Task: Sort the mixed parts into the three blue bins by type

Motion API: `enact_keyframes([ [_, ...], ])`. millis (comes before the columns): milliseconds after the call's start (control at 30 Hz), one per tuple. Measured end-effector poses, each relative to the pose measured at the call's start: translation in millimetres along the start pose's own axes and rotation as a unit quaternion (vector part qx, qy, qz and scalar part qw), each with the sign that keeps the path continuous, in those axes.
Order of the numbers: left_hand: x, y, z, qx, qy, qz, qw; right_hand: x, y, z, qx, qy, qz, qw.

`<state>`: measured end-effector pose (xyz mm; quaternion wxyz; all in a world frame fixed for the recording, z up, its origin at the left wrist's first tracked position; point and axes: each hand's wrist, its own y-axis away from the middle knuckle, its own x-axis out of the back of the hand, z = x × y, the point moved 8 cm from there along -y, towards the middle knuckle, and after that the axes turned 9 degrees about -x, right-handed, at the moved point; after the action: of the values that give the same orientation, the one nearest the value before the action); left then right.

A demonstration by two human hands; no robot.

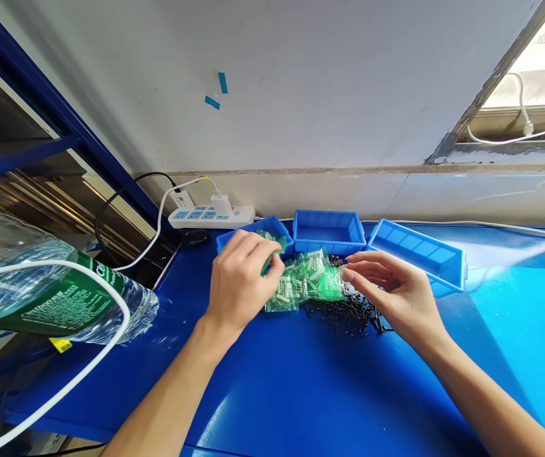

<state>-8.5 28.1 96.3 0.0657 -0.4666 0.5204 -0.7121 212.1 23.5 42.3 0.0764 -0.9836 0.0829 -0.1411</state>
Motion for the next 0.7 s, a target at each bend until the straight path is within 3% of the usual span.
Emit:
enact_keyframes([
  [67,1.2,1,-14,0.009,-0.084,-0.032,0.996,1,2,-9,0.061,0.053,0.014,0.997],
  [133,4.0,1,-22,0.018,-0.102,-0.035,0.994,-4,6,-19,0.123,0.115,0.004,0.986],
  [233,13.8,1,-24,0.016,-0.098,0.010,0.995,-16,12,-26,0.173,0.163,-0.037,0.971],
  [333,20.3,1,-24,0.003,-0.110,0.038,0.993,-20,13,-26,0.178,0.171,-0.048,0.968],
  [400,13.3,3,-30,0.014,-0.110,-0.010,0.994,-20,13,-25,0.176,0.175,-0.047,0.968],
  [500,-5.7,10,-44,0.075,-0.095,-0.141,0.982,-19,12,-24,0.183,0.182,-0.047,0.965],
  [600,-15.3,19,-56,0.177,-0.101,-0.245,0.948,-21,13,-23,0.206,0.194,-0.061,0.957],
  [700,-19.1,23,-58,0.227,-0.110,-0.313,0.916,-25,14,-23,0.225,0.203,-0.079,0.950],
])
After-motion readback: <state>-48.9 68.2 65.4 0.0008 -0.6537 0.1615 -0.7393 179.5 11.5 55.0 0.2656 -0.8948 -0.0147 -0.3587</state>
